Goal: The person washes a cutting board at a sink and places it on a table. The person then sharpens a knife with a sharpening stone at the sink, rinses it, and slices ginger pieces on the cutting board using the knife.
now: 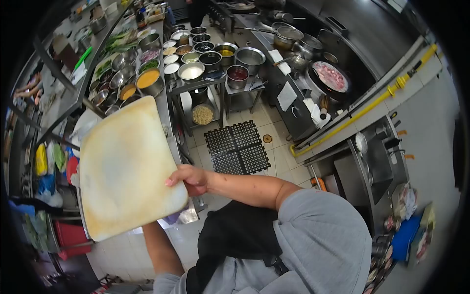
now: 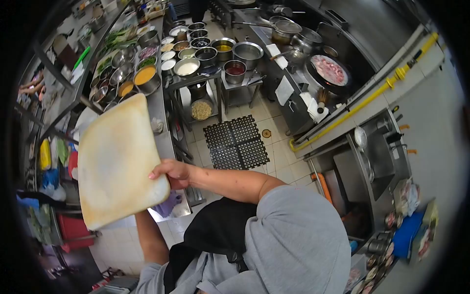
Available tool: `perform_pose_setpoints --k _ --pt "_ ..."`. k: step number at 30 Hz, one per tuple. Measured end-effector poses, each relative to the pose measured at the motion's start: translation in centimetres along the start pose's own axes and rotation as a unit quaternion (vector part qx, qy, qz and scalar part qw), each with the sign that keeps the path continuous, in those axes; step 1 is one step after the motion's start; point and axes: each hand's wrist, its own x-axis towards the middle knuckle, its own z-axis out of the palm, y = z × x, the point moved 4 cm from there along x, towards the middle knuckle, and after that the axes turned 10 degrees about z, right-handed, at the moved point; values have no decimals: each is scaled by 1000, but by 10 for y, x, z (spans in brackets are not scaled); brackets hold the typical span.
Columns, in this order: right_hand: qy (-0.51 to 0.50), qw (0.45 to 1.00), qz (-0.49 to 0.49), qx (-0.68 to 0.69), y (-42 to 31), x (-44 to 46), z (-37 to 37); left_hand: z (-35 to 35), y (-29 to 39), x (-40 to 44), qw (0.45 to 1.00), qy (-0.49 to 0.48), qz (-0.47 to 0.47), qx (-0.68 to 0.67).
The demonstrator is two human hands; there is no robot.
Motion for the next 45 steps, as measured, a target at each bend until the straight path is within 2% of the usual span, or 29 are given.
perform_pose_setpoints --k 5,10,11,13,14,18,20,22,25,26,27,28,30,31,33,34,35,36,40,42,43,44,45 --pt "-6 1000 -23 2 10 -4 -10 9 -1 -16 999 -5 3 -34" --pt "3 1000 -19 -21 17 -13 -14 -5 -29 -51 977 -12 -17 -212" --pt "15 1000 -21 -17 18 -18 -14 -4 -37 -59 959 -23 -50 -280" --pt "23 1000 -13 -17 20 -20 -14 3 -65 -77 886 -55 -167 -429" --pt "22 1000 -8 -15 21 -20 -16 14 -73 -86 778 -94 -271 -559" --pt "34 999 -8 3 32 -19 -27 -10 -49 -104 767 -81 -247 -587" --pt "52 999 3 5 38 -18 -38 -21 -54 -110 808 -45 -209 -548" --pt "84 996 22 0 50 -15 -52 -24 -72 -111 873 -84 -239 -417" --pt "118 989 77 -39 63 -14 -73 15 -142 -134 933 67 -61 -348" --pt "98 991 84 -29 71 -12 -80 30 -176 -143 959 11 -72 -273" --pt "80 993 85 -19 74 -7 -87 46 -188 -151 988 86 -5 -126" --pt "74 993 92 -13 83 -3 -89 31 -182 -155 983 69 -48 -163" --pt "59 992 111 -7 94 6 -94 13 -156 -162 990 134 33 23" --pt "65 991 114 -15 100 10 -101 6 -150 -173 990 135 20 32" --pt "67 991 118 -23 112 23 -115 -8 -145 -184 984 152 -95 8" --pt "70 990 123 -28 117 26 -124 -17 -129 -186 983 152 -98 13" --pt "75 989 125 -35 123 32 -134 -22 -128 -203 850 276 -329 -304" --pt "74 989 124 -33 130 37 -146 -12 -110 -217 559 347 -498 -565" --pt "106 983 145 -45 165 60 -186 -34 -5 -211 550 330 -482 -597" --pt "112 979 160 -52 172 66 -191 -37 40 -203 598 254 -464 -603" --pt "125 971 200 -50 175 67 -191 -28 48 -203 599 252 -466 -601" --pt "136 960 238 -49 176 69 -192 -24 55 -196 659 236 -411 -584" --pt "136 961 237 -47 174 69 -196 -21 61 -189 714 218 -354 -564"
